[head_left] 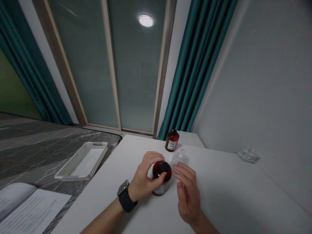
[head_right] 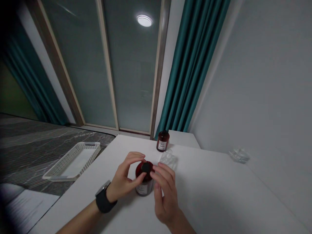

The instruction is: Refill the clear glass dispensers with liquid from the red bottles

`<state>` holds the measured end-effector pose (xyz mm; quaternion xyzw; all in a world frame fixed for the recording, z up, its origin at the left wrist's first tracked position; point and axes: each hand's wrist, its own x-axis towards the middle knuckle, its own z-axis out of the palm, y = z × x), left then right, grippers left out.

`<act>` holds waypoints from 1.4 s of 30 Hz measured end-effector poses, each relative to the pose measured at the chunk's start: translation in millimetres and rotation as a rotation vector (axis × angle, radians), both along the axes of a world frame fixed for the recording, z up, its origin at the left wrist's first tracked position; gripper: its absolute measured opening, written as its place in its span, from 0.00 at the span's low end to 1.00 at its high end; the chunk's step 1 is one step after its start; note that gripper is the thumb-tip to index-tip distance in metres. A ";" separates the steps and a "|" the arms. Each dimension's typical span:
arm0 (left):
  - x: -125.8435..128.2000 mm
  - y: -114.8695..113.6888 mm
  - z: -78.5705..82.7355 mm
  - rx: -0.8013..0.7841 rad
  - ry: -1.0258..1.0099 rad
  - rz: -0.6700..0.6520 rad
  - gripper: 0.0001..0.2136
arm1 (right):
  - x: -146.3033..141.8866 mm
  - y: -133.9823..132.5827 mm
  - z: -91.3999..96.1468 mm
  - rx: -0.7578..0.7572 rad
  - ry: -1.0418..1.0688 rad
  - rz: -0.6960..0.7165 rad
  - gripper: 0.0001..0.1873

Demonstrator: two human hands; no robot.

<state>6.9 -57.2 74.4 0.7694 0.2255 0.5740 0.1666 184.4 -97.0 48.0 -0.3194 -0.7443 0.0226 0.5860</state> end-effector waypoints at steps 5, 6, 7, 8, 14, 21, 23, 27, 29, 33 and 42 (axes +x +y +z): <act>5.2 -4.4 0.5 0.095 0.047 -0.027 0.24 | -4.3 -1.8 -1.4 -0.055 0.077 0.049 0.19; 5.7 -4.9 0.1 0.102 0.052 -0.026 0.24 | -4.4 -0.8 -1.6 -0.083 0.109 0.059 0.17; 6.0 -5.4 -0.3 0.107 0.058 -0.024 0.24 | -4.3 0.5 -1.7 -0.117 0.144 0.072 0.14; 6.4 -5.8 -0.6 0.111 0.063 -0.022 0.24 | -4.0 2.1 -1.7 -0.154 0.178 0.089 0.12; 9.4 -8.1 1.3 0.158 0.125 -0.039 0.22 | -2.3 11.9 -1.4 -0.389 0.339 0.227 0.04; 4.7 -5.3 -4.7 0.095 0.200 -0.023 0.29 | 6.7 16.9 -11.5 -0.436 0.357 0.125 0.05; 0.5 -2.5 -9.4 0.038 0.192 -0.007 0.29 | 12.4 17.9 -14.3 -0.396 0.277 0.028 0.09; -5.6 4.3 -18.2 -0.090 0.201 0.029 0.28 | 20.8 21.0 -17.9 -0.297 0.082 -0.048 0.12; -6.9 7.4 -20.2 -0.171 0.217 0.017 0.29 | 21.8 23.1 -20.1 -0.295 0.052 -0.066 0.12; -7.5 11.9 -18.7 -0.289 0.257 -0.047 0.28 | 20.9 27.9 -26.0 -0.303 0.074 -0.072 0.10; -6.0 15.2 -17.3 -0.350 0.212 0.008 0.22 | 50.2 46.9 -30.2 -0.283 0.082 -0.202 0.04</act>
